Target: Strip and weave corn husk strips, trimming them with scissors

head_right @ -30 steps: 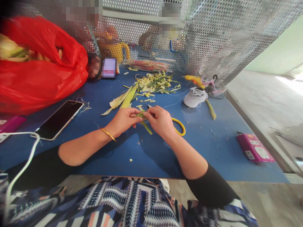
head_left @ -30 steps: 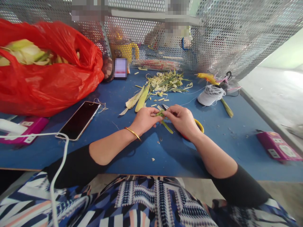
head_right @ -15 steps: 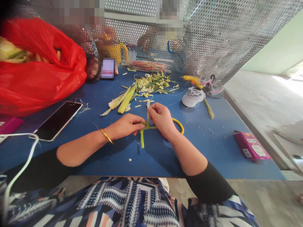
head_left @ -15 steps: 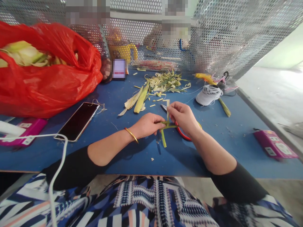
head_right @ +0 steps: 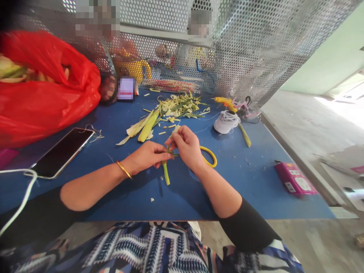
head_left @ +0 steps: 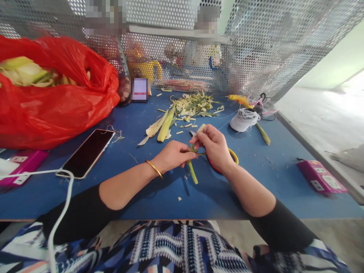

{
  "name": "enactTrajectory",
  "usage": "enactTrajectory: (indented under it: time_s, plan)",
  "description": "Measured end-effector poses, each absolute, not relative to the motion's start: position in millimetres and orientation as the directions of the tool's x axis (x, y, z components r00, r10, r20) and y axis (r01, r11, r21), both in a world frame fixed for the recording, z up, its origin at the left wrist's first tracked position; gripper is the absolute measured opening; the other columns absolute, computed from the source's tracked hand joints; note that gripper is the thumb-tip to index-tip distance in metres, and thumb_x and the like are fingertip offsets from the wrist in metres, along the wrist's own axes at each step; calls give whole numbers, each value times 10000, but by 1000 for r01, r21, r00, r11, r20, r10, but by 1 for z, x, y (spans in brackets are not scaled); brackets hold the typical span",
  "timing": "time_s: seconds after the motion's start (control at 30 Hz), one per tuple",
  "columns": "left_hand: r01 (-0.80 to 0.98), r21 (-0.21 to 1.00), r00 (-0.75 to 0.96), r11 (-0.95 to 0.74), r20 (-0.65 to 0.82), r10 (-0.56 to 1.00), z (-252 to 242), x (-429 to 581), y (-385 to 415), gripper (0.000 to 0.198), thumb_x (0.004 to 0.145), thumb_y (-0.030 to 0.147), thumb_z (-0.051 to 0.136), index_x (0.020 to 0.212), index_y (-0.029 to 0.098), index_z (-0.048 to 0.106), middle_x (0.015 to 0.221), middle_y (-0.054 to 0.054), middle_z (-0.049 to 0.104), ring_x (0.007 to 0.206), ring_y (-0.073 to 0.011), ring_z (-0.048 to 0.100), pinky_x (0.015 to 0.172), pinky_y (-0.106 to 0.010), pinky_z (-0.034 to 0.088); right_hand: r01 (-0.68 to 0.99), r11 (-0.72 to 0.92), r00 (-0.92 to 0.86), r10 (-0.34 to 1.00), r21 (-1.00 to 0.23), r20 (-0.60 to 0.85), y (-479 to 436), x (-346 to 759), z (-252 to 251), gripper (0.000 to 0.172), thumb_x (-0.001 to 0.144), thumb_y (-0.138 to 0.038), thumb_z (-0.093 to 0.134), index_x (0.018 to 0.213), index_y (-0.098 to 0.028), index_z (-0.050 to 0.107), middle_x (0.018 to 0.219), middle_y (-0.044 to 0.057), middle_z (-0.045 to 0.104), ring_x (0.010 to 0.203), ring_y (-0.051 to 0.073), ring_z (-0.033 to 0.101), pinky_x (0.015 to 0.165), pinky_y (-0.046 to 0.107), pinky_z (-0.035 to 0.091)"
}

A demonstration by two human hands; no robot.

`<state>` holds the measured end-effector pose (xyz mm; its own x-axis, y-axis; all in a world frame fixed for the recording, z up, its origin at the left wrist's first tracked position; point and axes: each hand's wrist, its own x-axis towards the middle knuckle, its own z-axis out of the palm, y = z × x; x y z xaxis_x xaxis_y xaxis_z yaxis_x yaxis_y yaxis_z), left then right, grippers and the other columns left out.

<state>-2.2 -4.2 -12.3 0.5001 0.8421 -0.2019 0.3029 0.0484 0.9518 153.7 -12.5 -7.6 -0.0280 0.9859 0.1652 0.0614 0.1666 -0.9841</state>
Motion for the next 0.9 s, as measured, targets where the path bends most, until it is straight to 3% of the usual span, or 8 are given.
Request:
enactTrajectory:
  time_s: [0.13,0.27,0.33,0.43,0.5,0.73,0.83,0.9]
  plan:
    - [249,963,491,105,-219,843,-10,-2,-4,199,757,258,698,576,175,690,433,43,513,428,-79,445,479,-221,343,83,220,-12,976,-972,219,-11,154,-10,303,848,-493,662,771,-237,519,734,-4,690,656,137,625,688,310,532]
    - [84,974,360,211,-227,905,-10,-5,1,171,752,326,724,691,167,746,536,16,595,443,-73,467,456,-221,334,249,261,248,914,-933,321,-3,163,-10,305,807,-510,704,877,-231,604,826,7,682,785,155,615,741,305,507]
    - [9,971,303,239,-231,924,-11,-7,3,205,748,363,744,738,158,756,603,-2,638,448,-67,480,454,-222,333,255,183,328,907,-949,263,0,166,-10,375,759,-553,741,893,-224,622,754,-15,641,714,141,579,672,286,481]
    - [-17,965,290,261,-245,925,-13,-6,5,240,721,385,788,706,152,731,644,-16,662,449,-63,492,444,-224,319,118,3,148,989,-993,21,0,166,-9,464,671,-625,789,790,-205,634,617,-41,582,561,109,511,559,264,439]
    - [6,964,306,266,-255,917,-13,-5,4,226,735,359,781,665,156,712,620,-9,650,451,-67,497,441,-224,317,26,-63,8,998,-998,-62,-3,163,-9,468,613,-611,831,707,-201,625,590,-36,591,523,98,502,537,257,441]
    - [71,951,379,302,-305,873,-13,-3,3,158,786,250,729,656,159,724,559,-14,650,473,-72,496,488,-224,367,-94,-19,147,989,-995,-32,-2,160,-18,329,588,-452,858,626,-210,639,542,-10,619,481,114,520,502,261,450]
    - [54,948,388,313,-309,868,-13,-5,3,151,794,250,722,673,161,734,570,-19,655,486,-77,503,515,-236,406,-31,15,157,988,-999,10,3,163,-22,281,662,-450,796,650,-220,636,575,0,630,514,139,543,554,296,479]
    - [35,942,375,333,-321,870,-13,-6,3,139,799,254,723,694,164,737,593,-27,662,490,-82,512,530,-249,433,118,76,181,979,-990,97,3,166,-21,246,744,-449,723,693,-225,634,636,14,648,587,168,583,643,338,506]
